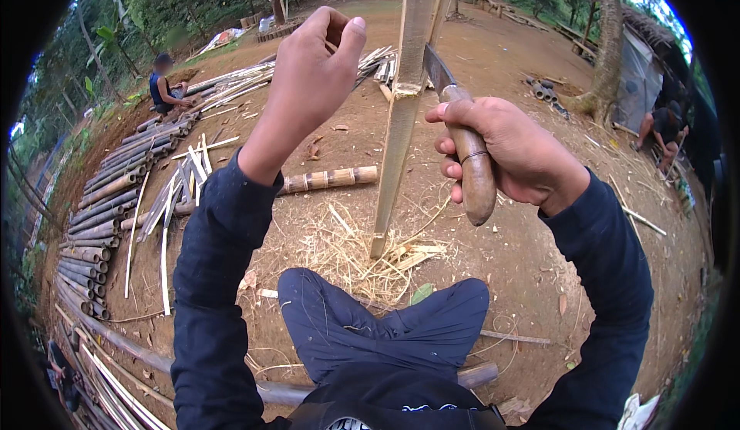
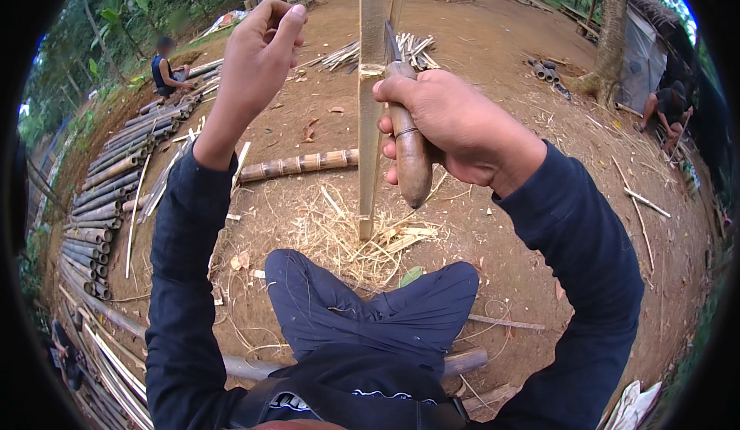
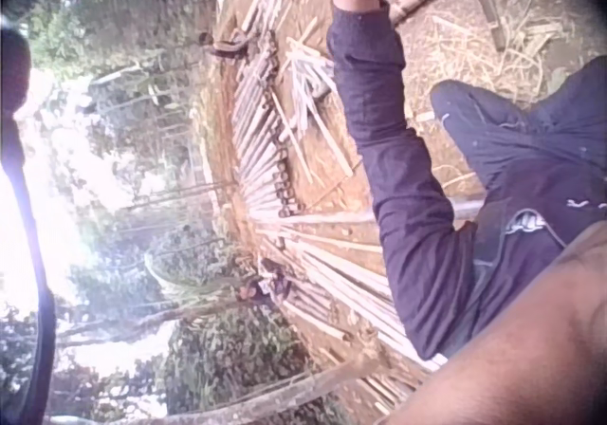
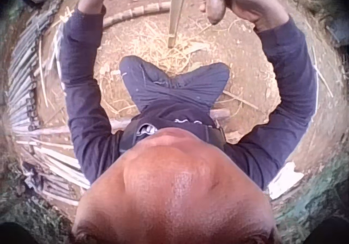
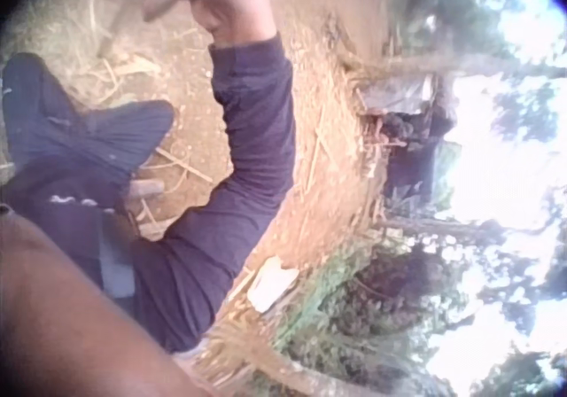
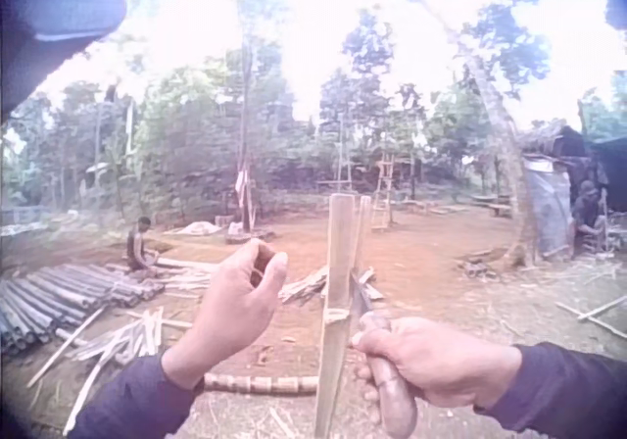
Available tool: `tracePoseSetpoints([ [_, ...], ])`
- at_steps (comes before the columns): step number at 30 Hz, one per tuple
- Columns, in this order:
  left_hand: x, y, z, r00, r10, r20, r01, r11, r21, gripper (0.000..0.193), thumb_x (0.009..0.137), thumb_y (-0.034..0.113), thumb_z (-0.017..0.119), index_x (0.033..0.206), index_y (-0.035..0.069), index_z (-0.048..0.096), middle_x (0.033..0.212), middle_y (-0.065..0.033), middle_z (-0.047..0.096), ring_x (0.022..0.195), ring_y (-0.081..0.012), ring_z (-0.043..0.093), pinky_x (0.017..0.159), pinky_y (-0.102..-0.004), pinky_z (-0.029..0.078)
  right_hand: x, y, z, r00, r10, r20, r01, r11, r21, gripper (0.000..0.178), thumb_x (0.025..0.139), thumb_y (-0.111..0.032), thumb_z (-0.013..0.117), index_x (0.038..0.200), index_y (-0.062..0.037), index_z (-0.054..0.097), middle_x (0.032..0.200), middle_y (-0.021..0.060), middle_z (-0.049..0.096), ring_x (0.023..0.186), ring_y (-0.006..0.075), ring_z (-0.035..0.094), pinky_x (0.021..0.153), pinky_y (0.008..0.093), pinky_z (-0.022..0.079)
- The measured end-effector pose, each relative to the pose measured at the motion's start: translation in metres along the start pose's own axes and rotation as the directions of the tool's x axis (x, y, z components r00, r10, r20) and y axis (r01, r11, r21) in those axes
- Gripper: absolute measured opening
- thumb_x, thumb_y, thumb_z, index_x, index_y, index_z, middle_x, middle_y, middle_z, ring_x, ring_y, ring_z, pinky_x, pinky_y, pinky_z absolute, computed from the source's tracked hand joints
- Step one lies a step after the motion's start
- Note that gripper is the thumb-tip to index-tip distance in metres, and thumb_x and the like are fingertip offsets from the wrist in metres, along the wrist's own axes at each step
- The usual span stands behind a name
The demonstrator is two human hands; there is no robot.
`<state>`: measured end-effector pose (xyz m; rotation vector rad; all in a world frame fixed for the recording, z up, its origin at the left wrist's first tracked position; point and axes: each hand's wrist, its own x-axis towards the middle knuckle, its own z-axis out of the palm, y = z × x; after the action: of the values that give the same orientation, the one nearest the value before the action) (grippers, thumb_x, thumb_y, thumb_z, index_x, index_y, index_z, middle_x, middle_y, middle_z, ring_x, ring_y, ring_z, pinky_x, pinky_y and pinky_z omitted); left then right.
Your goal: The person uses a blade to shave thin strips from a bamboo stalk while sitting on the ground, then continues to refine the edges of the resulting bamboo pieces.
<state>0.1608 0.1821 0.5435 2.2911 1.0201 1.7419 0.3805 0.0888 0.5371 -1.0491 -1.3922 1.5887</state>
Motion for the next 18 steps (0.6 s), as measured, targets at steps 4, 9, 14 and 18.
tracePoseSetpoints([
  [4, 0.024, -0.006, 0.025, 0.997, 0.073, -0.03, -0.066, 0.977, 0.203, 0.027, 0.099, 0.024, 0.057, 0.094, -0.001, 0.063, 0.076, -0.0102, 0.065, 0.069, -0.0167, 0.06, 0.064, -0.0317, 0.048, -0.001, 0.003, 0.005, 0.997, 0.007, -0.073, -0.007, 1.0, 0.003, 0.03, 0.099, -0.02, 0.053, 0.119, 0.0021, 0.047, 0.079, 0.0034, 0.052, 0.061, 0.0123, 0.056, 0.05, 0.0336, 0.058],
  [9, 0.09, 0.009, 0.036, 0.917, 0.321, -0.238, -0.209, 0.893, 0.398, 0.041, 0.097, 0.037, 0.056, 0.084, -0.001, 0.06, 0.081, -0.019, 0.065, 0.074, -0.0338, 0.064, 0.067, -0.0446, 0.049, 0.014, 0.0, 0.004, 0.976, 0.03, -0.215, -0.061, 0.988, -0.14, 0.027, 0.099, -0.023, 0.056, 0.114, -0.0002, 0.05, 0.072, -0.0007, 0.046, 0.05, 0.0064, 0.046, 0.037, 0.024, 0.042],
  [14, 0.116, -0.019, 0.051, 0.807, 0.576, -0.13, -0.387, 0.683, 0.619, 0.036, 0.097, 0.033, 0.054, 0.076, 0.003, 0.061, 0.078, -0.0193, 0.066, 0.072, -0.0376, 0.066, 0.065, -0.0475, 0.051, 0.023, 0.016, -0.003, 0.966, -0.1, -0.24, -0.025, 0.883, -0.468, 0.036, 0.1, -0.037, 0.059, 0.092, -0.0034, 0.051, 0.06, -0.001, 0.045, 0.042, 0.0078, 0.048, 0.035, 0.025, 0.041],
  [18, 0.111, -0.032, 0.058, 0.778, 0.602, -0.181, -0.388, 0.686, 0.615, 0.034, 0.095, 0.028, 0.055, 0.071, 0.005, 0.06, 0.071, -0.0173, 0.065, 0.065, -0.0369, 0.065, 0.06, -0.0464, 0.051, 0.027, 0.02, -0.02, 0.957, -0.142, -0.253, -0.049, 0.78, -0.624, 0.036, 0.1, -0.037, 0.058, 0.101, -0.0009, 0.054, 0.061, 0.0037, 0.051, 0.042, 0.009, 0.05, 0.035, 0.026, 0.042],
])
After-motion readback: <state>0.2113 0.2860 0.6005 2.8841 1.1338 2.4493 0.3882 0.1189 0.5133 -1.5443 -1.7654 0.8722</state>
